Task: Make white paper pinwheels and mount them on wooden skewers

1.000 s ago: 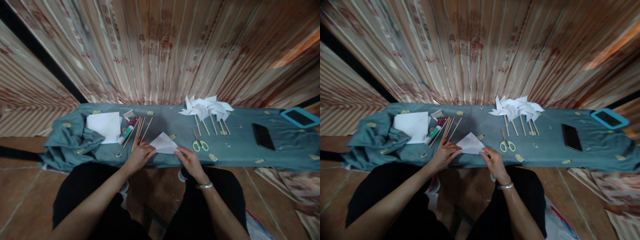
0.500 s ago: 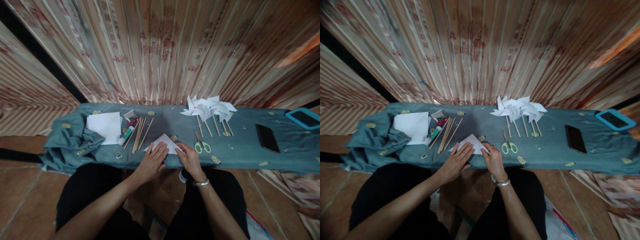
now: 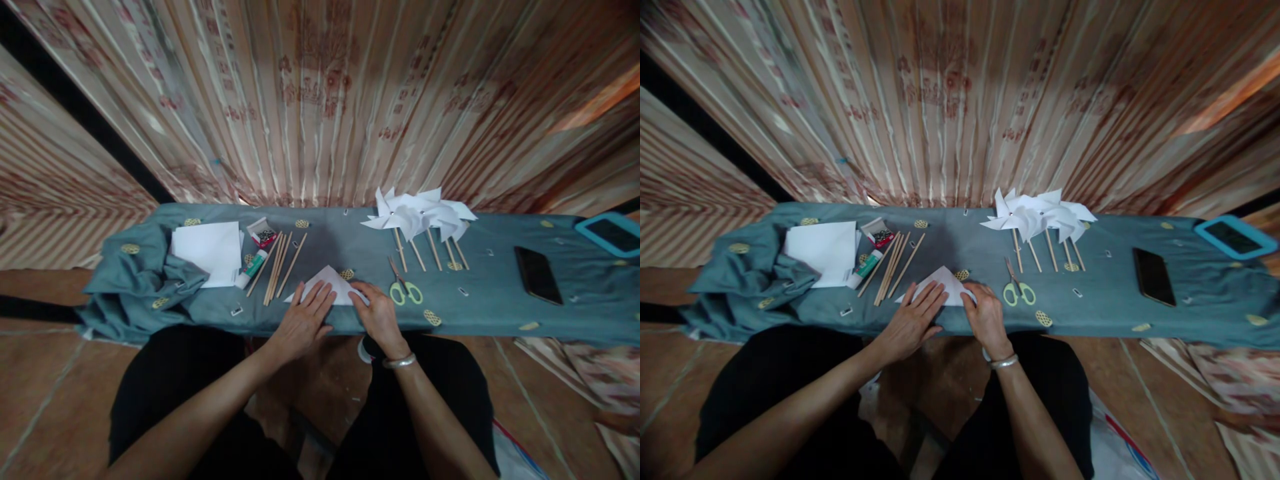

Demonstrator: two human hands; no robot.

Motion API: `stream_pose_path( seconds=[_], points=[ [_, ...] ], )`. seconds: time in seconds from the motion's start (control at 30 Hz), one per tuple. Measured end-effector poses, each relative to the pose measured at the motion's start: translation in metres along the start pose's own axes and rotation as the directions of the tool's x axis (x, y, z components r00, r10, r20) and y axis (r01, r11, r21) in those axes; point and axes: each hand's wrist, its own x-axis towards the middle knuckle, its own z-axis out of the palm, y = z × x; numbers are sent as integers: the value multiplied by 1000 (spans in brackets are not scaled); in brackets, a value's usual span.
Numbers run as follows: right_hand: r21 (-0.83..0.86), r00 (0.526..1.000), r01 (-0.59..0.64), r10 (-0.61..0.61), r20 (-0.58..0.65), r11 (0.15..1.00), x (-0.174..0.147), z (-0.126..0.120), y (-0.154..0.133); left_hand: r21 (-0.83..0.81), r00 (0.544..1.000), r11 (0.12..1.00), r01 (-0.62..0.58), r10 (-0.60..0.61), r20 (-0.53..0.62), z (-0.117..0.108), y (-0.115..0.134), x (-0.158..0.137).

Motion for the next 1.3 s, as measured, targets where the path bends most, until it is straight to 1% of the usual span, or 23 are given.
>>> stream_pose_path(
  seconds=[0.3, 0.6, 0.73, 0.87, 0.93, 1.07, 1.17, 1.3],
  points=[
    [-51, 1000, 9, -9, 17, 999, 0, 0, -3, -15, 1000, 1000, 5, -5, 6, 0, -1, 0],
    [-97, 998, 56, -54, 25, 994, 0, 2, -1, -10, 1000, 1000, 9, -9, 16, -1, 0, 1],
    [-161, 996, 94, -90, 27, 983, -2, 2, -3, -3, 999, 1000, 11, -11, 34, -1, 1, 2],
    [-275, 988, 153, -153, 22, 949, -8, 5, -10, 4, 999, 1000, 11, -11, 50, 0, 1, 1],
    [-316, 986, 161, -164, 16, 935, -11, 9, -15, 9, 998, 1000, 11, -11, 60, 0, 1, 1],
    [-308, 993, 111, -117, -1, 945, -16, 19, -20, 31, 997, 999, 13, -16, 70, 0, 2, 2],
    [-285, 997, 71, -80, -22, 956, -20, 24, -18, 47, 998, 999, 13, -16, 69, -1, 3, 3],
    [-285, 997, 25, -43, -58, 958, -27, 15, -8, 49, 999, 999, -8, 5, 42, -4, -2, -6]
  ],
)
